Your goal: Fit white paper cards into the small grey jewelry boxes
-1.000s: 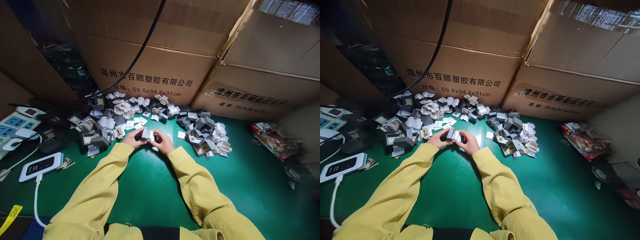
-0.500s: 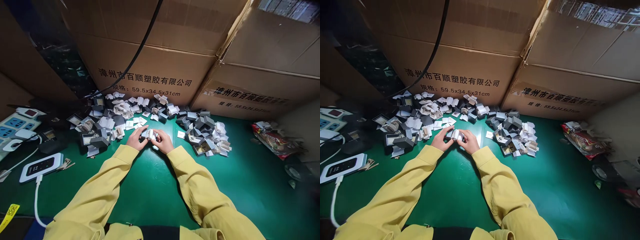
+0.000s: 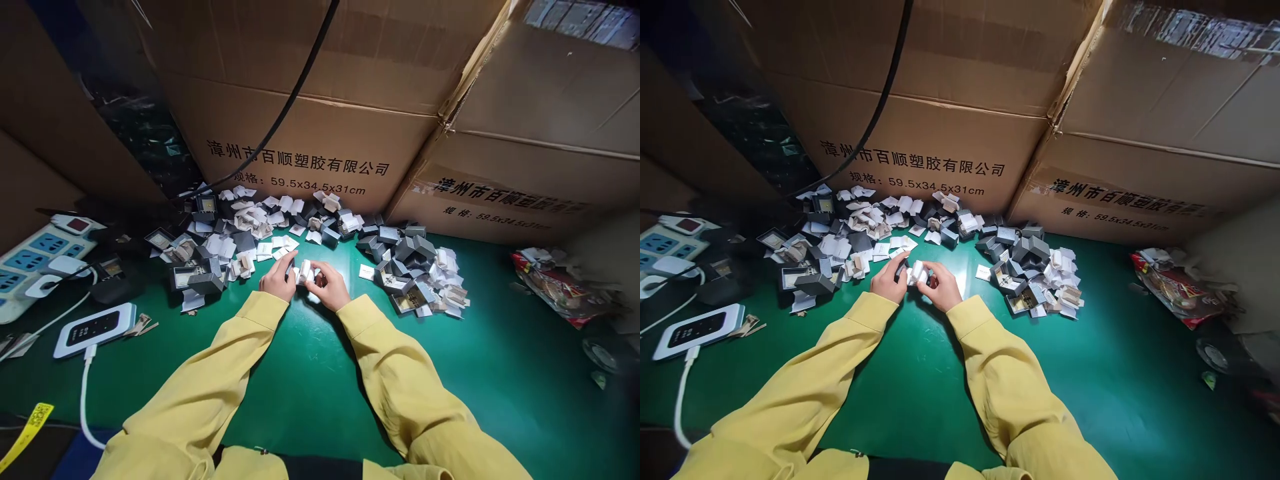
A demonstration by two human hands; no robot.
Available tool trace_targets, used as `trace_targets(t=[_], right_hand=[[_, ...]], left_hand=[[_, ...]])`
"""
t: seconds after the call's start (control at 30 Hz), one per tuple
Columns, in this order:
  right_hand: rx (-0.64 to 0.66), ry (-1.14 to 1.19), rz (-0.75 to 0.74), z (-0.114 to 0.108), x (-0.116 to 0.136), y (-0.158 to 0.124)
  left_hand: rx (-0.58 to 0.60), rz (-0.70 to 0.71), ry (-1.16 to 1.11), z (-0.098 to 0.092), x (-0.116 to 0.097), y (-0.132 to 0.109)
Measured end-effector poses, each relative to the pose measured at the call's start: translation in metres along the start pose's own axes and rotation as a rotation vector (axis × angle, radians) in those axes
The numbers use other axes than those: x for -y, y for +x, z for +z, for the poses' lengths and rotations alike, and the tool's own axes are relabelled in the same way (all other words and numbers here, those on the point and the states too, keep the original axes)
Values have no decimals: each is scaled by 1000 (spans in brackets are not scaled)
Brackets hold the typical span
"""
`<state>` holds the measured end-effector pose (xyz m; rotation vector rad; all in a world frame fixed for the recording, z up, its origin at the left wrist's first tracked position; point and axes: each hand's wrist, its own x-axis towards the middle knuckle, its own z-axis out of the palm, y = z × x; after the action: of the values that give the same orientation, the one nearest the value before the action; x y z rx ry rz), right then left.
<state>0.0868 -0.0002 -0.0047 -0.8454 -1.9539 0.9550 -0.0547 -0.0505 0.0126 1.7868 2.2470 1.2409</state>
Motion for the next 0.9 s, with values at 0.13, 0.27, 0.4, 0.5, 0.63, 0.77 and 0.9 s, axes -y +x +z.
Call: trace_targets(t=[0.13, 0.27, 0.4, 0.5, 0.63, 0.77, 0.9], right_hand=[[5, 21, -6, 0, -1, -1], [3, 23, 8, -1, 2, -1], [5, 56, 44, -1, 5, 0], [-6, 130, 110, -1, 3, 0], [-18, 441, 236, -1, -3, 3], [-52, 722, 389, -4, -7, 7], [-55, 673, 394, -6, -8, 9]], left_hand=[[14, 33, -23, 5, 6, 1], [41, 58, -18, 7, 11, 3], [110, 133, -36, 1, 17, 6], [164, 167, -21, -9, 23, 10], [319, 226, -9, -25, 28, 16], [540, 247, -73, -39, 31, 20], [569, 250, -197, -43, 34, 18]])
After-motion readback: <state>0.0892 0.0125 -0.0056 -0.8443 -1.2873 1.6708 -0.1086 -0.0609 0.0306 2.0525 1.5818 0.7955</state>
